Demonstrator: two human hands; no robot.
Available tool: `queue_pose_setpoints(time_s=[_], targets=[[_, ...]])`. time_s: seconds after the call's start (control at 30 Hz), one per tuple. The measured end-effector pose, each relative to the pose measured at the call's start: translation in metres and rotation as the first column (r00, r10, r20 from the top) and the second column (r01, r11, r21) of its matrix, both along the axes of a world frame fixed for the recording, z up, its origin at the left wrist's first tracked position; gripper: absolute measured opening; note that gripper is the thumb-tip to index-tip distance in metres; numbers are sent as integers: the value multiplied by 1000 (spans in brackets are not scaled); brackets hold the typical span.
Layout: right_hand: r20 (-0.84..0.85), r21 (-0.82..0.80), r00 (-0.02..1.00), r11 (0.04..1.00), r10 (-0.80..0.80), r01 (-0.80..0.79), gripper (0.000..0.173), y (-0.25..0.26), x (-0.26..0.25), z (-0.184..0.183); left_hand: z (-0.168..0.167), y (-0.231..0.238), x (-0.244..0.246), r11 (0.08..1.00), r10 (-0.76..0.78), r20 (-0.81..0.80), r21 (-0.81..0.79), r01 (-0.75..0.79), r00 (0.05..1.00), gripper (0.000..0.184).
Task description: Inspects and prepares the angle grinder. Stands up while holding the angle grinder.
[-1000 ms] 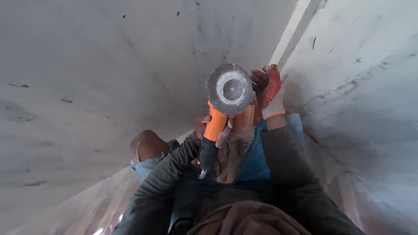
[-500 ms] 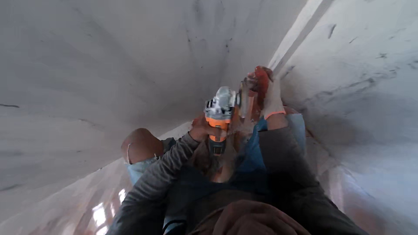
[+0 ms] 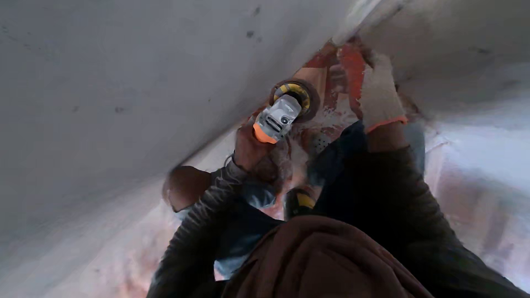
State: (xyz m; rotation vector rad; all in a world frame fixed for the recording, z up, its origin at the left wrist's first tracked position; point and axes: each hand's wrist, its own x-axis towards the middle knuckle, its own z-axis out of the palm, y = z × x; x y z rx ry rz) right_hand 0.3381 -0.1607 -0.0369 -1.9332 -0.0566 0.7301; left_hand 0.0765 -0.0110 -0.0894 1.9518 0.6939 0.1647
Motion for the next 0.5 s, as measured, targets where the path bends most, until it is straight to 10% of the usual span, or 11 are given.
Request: queue_pose_setpoints(time_s=[0.33,0.5], targets=[[-334,142,784,850,523,-507,26,-6,16,20,63,-4,33,939,-111,-366,266,219,924,59],[-60,-81,693,689,718,-721,26,-19,-7,-16,108,-16,35,902,-139,-591,256,348,795,62]])
